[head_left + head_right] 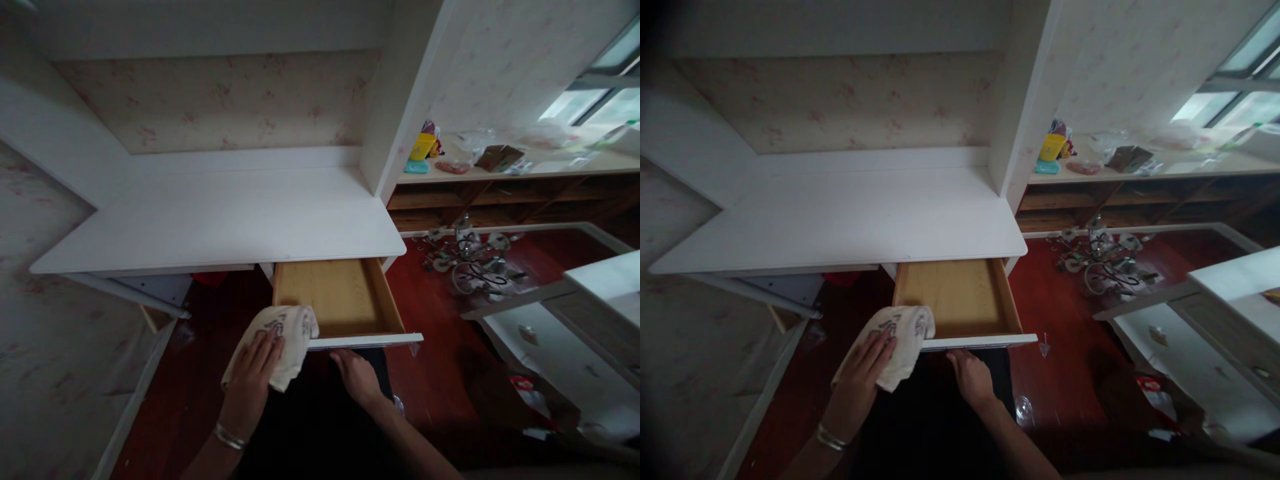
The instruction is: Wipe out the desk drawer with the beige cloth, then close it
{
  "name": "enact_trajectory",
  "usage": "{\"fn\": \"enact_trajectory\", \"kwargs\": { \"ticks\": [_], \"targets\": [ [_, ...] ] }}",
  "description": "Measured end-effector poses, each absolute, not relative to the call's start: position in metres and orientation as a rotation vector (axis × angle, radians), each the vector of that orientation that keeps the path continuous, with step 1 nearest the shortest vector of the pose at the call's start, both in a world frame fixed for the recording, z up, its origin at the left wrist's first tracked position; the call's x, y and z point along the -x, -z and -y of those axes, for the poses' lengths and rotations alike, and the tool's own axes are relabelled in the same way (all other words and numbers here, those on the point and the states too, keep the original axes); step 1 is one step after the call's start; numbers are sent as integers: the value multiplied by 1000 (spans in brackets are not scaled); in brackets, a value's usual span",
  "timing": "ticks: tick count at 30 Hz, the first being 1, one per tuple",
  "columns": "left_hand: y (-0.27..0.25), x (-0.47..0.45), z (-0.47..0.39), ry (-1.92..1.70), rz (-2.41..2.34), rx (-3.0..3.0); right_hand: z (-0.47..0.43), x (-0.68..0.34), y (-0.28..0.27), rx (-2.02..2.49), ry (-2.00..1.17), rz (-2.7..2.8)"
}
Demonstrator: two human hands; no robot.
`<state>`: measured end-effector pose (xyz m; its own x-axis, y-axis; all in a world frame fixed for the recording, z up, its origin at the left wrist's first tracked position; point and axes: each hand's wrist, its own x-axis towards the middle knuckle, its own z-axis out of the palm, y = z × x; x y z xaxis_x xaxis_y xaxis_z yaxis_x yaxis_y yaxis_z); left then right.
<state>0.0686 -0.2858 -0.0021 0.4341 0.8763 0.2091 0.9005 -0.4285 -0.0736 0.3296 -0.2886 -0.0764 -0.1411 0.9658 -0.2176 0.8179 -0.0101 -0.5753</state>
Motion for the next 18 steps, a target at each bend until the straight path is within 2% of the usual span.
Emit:
{"fn": "enact_trajectory", "kwargs": {
  "ticks": [3,5,7,9,11,13,18],
  "targets": [
    [9,-28,289,435,2208,2363,279,-329,75,1918,-921,2018],
    [22,-14,292,758,2795,2092,267,-326,76,1929,-913,2019],
    [36,-9,295,1200,3374,1526,250,-324,76,1956,-904,2023],
    [50,-12,300,1641,3728,715,230,-323,76,2008,-910,2028],
    [58,-23,305,1939,3833,1,209,-322,75,2060,-907,2031],
    [60,-36,307,2143,3825,-384,189,-322,74,2082,-892,2036],
    [43,-69,293,2592,3704,-626,141,-320,74,2091,-871,2050]
  ]
}}
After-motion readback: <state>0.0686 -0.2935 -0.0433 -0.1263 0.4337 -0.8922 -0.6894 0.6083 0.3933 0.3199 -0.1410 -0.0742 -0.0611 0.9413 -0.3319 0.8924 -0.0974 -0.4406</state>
